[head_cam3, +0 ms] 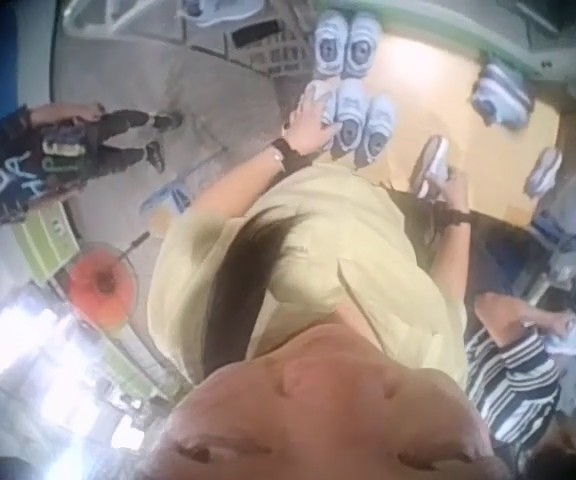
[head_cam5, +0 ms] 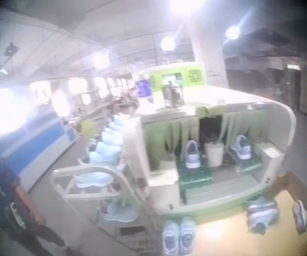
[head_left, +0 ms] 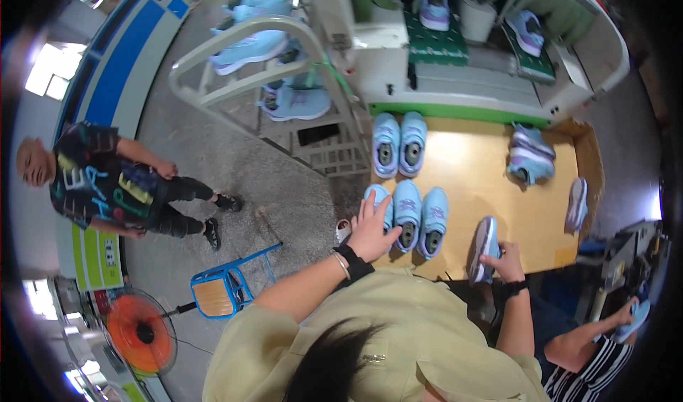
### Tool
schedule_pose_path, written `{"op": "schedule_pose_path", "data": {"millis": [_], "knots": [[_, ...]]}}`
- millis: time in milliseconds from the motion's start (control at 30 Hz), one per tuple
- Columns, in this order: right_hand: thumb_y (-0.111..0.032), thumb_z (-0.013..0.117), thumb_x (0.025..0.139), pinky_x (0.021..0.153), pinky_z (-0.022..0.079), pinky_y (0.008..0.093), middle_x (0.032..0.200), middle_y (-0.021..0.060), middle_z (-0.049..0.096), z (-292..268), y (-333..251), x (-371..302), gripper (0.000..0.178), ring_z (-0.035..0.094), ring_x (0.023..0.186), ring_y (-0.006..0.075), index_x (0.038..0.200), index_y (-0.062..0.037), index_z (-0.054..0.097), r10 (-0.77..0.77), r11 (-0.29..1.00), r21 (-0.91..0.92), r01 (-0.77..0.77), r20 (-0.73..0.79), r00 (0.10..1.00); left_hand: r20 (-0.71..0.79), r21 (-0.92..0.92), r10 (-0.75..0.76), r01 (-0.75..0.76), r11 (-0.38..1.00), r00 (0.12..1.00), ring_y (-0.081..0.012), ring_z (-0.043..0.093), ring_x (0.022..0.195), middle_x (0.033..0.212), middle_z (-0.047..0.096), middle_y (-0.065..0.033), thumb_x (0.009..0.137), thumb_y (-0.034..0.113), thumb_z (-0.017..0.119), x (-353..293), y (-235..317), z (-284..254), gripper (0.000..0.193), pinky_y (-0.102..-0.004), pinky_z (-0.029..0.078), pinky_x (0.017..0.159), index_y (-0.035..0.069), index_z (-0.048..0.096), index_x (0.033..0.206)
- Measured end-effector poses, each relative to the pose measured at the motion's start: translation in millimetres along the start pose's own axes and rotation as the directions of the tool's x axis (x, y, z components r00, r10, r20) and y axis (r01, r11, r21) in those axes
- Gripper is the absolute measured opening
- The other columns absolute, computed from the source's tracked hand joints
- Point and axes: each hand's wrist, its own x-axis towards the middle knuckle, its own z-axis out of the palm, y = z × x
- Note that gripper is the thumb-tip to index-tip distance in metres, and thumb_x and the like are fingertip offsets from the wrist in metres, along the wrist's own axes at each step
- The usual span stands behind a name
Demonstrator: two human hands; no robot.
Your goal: The recorder is sorting and placing shoes into a heat-treatment machine in a shoe factory.
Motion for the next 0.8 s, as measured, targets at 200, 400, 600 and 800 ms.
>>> {"op": "schedule_pose_path", "data": {"millis": [200,400,600,800], "knots": [[-0.022,0.088,0.059,0.078,0.048,0.0390,0.093,0.0180,0.058,34.8,-48.9,-7.8,0.076,0.059,0.086,0.0304,0.114,-0.0060,0.038,-0.214,0.957,0.158,0.244,-0.181,0.960,-0.060,-0.557,-0.039,-0.001,0.831,0.997,-0.0351,0.030,0.138,0.149,0.024,-0.0271,0.085,0.038,0.068,14.3,-86.3,43.4,0.091,-0.0395,0.028,0.111,-0.003,0.015,0.147],[-0.010,0.084,0.060,0.092,0.046,0.0363,0.113,0.0158,0.057,43.4,-34.9,0.2,0.077,0.057,0.103,0.0271,0.126,-0.0025,0.044,-0.222,0.904,0.365,0.223,-0.044,0.974,0.136,-0.717,-0.070,0.147,0.681,0.988,-0.0313,0.042,0.131,0.141,0.041,-0.0269,0.080,0.041,0.071,21.3,-81.7,25.7,0.092,-0.0358,0.034,0.108,-0.004,0.024,0.145],[-0.014,0.080,0.070,0.087,0.045,0.0347,0.113,0.0150,0.055,25.3,-62.6,21.9,0.064,0.055,0.097,0.0242,0.124,-0.0024,0.047,-0.131,0.935,0.331,0.129,-0.019,0.991,-0.281,-0.341,-0.066,-0.035,0.939,0.958,-0.0408,0.034,0.135,0.145,0.029,-0.0317,0.082,0.030,0.067,-1.8,-51.5,19.5,0.074,-0.0393,0.031,0.109,0.001,0.034,0.141],[-0.016,0.068,0.085,0.090,0.044,0.0353,0.120,0.0115,0.052,-4.3,-193.9,-1.0,0.056,0.054,0.104,0.0235,0.133,-0.0039,0.043,-0.451,0.787,0.343,0.514,-0.250,0.857,-0.163,-0.473,0.303,-0.344,0.811,0.939,-0.0413,0.015,0.142,0.153,0.011,-0.0276,0.083,0.041,0.068,-20.4,47.8,-42.4,0.088,-0.0434,0.022,0.113,0.008,0.019,0.149]]}}
